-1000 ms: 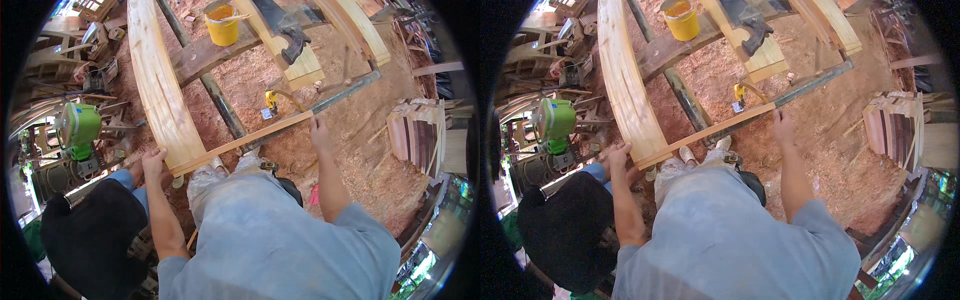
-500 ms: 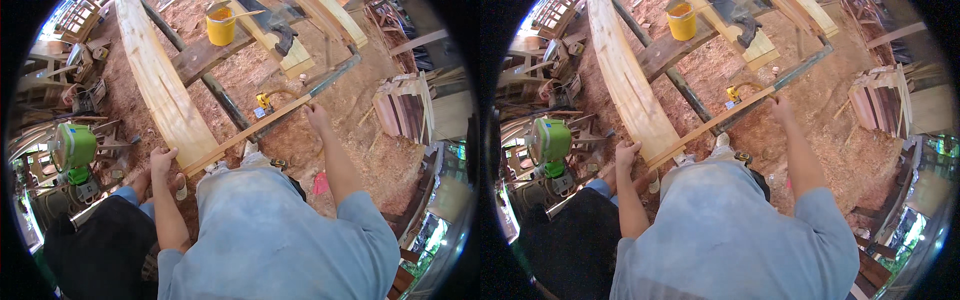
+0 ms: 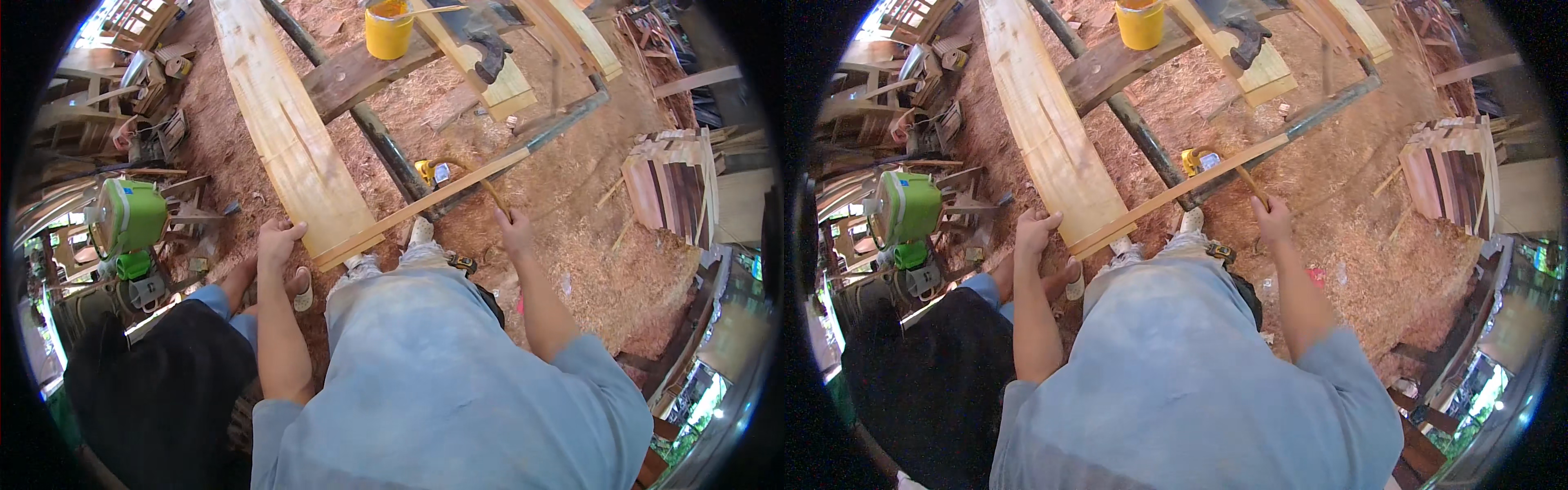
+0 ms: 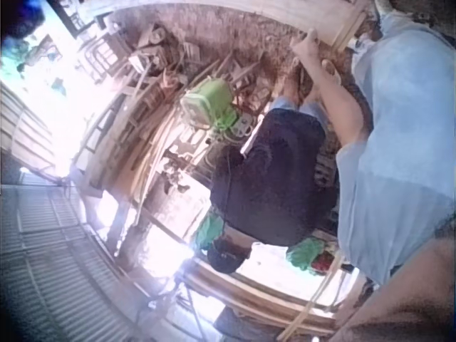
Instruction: The person applies adhesive to a wooden strip and then fastens it to a larger wooden frame using a pneumatic nail gun and a saw.
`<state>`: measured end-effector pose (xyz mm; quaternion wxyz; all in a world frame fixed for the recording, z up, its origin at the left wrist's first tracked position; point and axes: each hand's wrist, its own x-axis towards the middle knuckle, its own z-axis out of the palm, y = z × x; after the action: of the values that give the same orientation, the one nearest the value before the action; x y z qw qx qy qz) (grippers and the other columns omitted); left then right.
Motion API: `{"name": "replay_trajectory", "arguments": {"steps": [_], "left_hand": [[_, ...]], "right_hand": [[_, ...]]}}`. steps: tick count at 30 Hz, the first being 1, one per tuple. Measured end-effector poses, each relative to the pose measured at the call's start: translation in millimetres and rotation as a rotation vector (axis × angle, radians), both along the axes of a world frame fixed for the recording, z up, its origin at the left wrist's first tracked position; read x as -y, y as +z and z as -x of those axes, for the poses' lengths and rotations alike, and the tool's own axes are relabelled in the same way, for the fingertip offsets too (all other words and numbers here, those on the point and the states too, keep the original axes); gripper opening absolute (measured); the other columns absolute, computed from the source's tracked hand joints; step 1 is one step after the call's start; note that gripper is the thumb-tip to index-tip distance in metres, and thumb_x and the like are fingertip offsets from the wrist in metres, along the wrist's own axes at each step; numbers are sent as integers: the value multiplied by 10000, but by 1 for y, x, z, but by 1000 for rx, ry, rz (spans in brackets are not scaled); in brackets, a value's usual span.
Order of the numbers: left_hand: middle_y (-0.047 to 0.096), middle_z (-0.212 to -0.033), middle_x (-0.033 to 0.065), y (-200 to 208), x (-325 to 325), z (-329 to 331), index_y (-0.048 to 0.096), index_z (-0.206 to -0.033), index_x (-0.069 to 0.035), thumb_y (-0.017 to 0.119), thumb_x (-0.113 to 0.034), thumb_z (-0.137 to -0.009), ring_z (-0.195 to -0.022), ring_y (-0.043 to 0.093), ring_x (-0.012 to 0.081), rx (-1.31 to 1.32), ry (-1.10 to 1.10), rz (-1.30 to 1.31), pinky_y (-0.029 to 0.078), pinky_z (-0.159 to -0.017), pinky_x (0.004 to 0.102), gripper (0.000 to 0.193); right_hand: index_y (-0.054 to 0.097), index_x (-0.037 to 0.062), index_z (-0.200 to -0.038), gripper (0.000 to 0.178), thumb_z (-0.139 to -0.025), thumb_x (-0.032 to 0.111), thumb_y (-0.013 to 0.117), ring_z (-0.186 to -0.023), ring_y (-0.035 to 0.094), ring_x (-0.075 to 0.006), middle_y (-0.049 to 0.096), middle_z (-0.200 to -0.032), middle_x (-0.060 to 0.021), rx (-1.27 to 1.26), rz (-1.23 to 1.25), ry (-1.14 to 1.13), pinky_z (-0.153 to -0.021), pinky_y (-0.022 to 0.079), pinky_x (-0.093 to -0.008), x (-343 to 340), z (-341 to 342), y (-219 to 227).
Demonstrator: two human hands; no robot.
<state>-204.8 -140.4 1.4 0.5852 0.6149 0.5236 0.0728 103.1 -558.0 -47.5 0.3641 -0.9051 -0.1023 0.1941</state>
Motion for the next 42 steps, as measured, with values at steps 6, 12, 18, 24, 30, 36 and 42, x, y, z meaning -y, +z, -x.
{"name": "replay_trajectory", "arguments": {"steps": [6, 12, 18, 24, 30, 36, 42], "left_hand": [[679, -832, 95, 12, 8, -7, 541, -773, -23, 815, -72, -784, -719, 610, 133, -58, 8, -57, 500, -641, 287, 279], [699, -840, 101, 14, 15, -5, 602, -814, 2, 804, -69, -790, -723, 632, 140, -61, 45, -42, 508, -649, 297, 216], [734, -910, 146, 10, 12, -7, 636, -962, 72, 774, -44, -815, -786, 703, 193, 22, 20, 6, 554, -690, 281, 232], [727, -963, 165, 6, 12, -8, 581, -931, 68, 773, -36, -821, -799, 712, 193, 110, 93, 73, 582, -690, 308, 244], [723, -980, 176, -39, 2, 12, 562, -926, 60, 802, -96, -812, -819, 702, 202, 100, 11, 22, 582, -662, 335, 308], [550, -724, -7, 2, 16, 0, 447, -722, -103, 851, -145, -765, -648, 502, 106, 95, 28, 12, 439, -583, 297, 408], [679, -974, 144, 0, 17, -4, 627, -1029, 88, 808, -149, -807, -915, 648, 190, 49, -126, -204, 526, -713, 319, 372]], "right_hand": [[678, 2, -907, 372, -906, 374, 690, -682, 559, -200, 604, -712, -103, -114, -81, -27, -653, 459, -370, -1, 7, -2], [672, -9, -1060, 369, -910, 328, 675, -796, 656, -281, 686, -858, -175, -33, 183, 158, -746, 507, -401, -14, -26, 20], [655, -24, -1155, 403, -912, 297, 664, -909, 687, -315, 706, -981, -211, 10, 225, 233, -816, 516, -409, -13, -49, -5], [632, -16, -1176, 383, -883, 227, 673, -970, 663, -396, 695, -1010, -239, 171, 266, 236, -865, 516, -458, -28, -58, 13], [582, -10, -1299, 528, -854, 252, 696, -1094, 612, -443, 641, -1178, -283, 502, 524, 324, -954, 486, -501, -36, -60, 24], [615, -1, -1245, 479, -849, 253, 706, -1086, 617, -389, 642, -1158, -250, 695, 365, 262, -930, 489, -469, -23, -50, 16], [673, -13, -1156, 339, -886, 191, 669, -962, 644, -283, 673, -1092, -185, 574, -7, 70, -860, 506, -370, -52, 9, 65]]}}
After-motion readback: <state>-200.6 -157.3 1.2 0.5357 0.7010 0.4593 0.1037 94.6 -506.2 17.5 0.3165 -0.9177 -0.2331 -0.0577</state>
